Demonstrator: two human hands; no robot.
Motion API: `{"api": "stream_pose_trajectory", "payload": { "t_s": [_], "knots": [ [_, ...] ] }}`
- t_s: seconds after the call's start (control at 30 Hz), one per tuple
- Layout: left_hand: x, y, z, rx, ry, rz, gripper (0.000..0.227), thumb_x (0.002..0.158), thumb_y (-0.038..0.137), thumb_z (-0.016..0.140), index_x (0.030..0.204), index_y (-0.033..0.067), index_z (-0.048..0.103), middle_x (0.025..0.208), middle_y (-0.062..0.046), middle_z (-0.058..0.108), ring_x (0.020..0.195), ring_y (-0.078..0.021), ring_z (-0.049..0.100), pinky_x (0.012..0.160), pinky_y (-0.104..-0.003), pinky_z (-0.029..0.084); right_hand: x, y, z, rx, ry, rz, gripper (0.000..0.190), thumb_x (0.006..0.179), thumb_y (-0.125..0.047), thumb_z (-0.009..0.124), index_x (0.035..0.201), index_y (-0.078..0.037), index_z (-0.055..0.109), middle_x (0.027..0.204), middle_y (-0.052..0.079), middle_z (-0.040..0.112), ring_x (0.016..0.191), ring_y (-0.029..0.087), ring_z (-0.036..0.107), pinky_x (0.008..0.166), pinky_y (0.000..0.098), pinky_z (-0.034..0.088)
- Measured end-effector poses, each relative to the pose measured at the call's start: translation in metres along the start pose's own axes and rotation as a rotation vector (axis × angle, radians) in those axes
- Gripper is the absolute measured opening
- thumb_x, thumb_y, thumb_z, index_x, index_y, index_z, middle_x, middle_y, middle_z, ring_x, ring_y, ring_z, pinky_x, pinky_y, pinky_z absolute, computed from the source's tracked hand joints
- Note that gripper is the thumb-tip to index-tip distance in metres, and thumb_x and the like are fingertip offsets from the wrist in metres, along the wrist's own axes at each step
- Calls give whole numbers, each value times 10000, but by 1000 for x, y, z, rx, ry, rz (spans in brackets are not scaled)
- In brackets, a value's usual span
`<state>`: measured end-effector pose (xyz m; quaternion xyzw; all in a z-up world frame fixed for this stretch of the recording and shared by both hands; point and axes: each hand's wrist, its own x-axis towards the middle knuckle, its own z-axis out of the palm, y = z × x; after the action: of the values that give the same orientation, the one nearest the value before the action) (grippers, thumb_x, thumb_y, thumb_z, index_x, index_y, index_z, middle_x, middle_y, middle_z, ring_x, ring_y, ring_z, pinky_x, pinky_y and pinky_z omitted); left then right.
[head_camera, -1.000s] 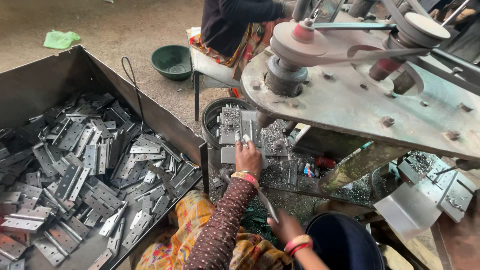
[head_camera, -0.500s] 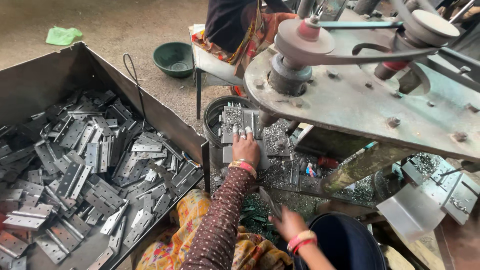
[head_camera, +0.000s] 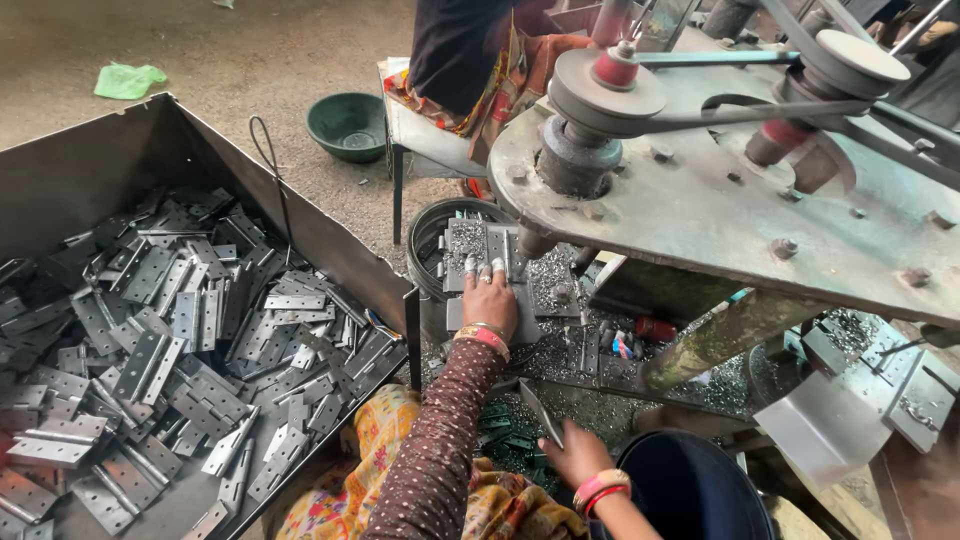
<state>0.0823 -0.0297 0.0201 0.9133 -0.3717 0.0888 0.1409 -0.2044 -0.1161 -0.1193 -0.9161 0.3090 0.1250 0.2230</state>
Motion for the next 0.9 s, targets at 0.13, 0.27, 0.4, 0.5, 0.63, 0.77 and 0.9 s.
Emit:
{"api": "stream_pose_trajectory", "payload": {
  "t_s": [0.13,0.27,0.4,0.5,0.63,0.77,0.9],
  "knots": [
    [4,1,3,-22,68,12,298,953,172,517,1066,52,765,1403,-162,585,1285,-310,561,1124,-521,364,-10,-10,30,104,292,-104,531,846,-402,691,1177,-6,570,845,233,715,791,443,702,693,534,548],
    [-3,-2,-12,13,-8,37,281,947,166,528,1047,70,773,1352,-137,616,1273,-289,575,1124,-512,368,-24,-24,4,103,48,-19,391,904,-440,685,1059,-83,648,833,171,738,823,378,730,738,490,566],
    [-24,4,-48,-64,-67,54,298,1006,228,530,1038,55,771,1332,-144,615,1255,-287,584,1140,-519,354,-28,-55,-78,30,48,95,398,951,-486,632,1150,-141,631,903,114,773,845,302,769,792,418,590],
    [-74,26,-67,260,-194,147,270,949,203,561,1136,85,716,1357,-152,559,1288,-308,525,1231,-530,240,-37,-84,-112,155,359,-112,422,860,-404,716,1169,-131,624,1059,85,747,902,282,731,773,415,566],
    [-129,33,-68,-15,178,58,385,878,207,568,1211,26,635,1294,-160,597,1274,-316,512,1043,-571,330,-46,-102,-120,164,345,-43,447,867,-405,707,1225,-152,618,1182,54,687,886,226,750,803,386,575],
    [-134,24,-64,-147,354,252,225,935,169,564,1124,63,623,1211,-95,632,1138,-260,626,1112,-582,364,-52,-94,-116,230,414,-62,460,844,-394,712,1219,-144,622,1168,63,687,886,211,753,786,384,586],
    [-110,22,-77,-316,582,237,118,1038,174,596,1086,67,580,1159,-83,636,942,-233,676,1148,-533,420,-47,-94,-117,221,406,-81,468,867,-414,733,1226,-137,620,1163,89,666,884,221,744,794,384,586]
  ]
}}
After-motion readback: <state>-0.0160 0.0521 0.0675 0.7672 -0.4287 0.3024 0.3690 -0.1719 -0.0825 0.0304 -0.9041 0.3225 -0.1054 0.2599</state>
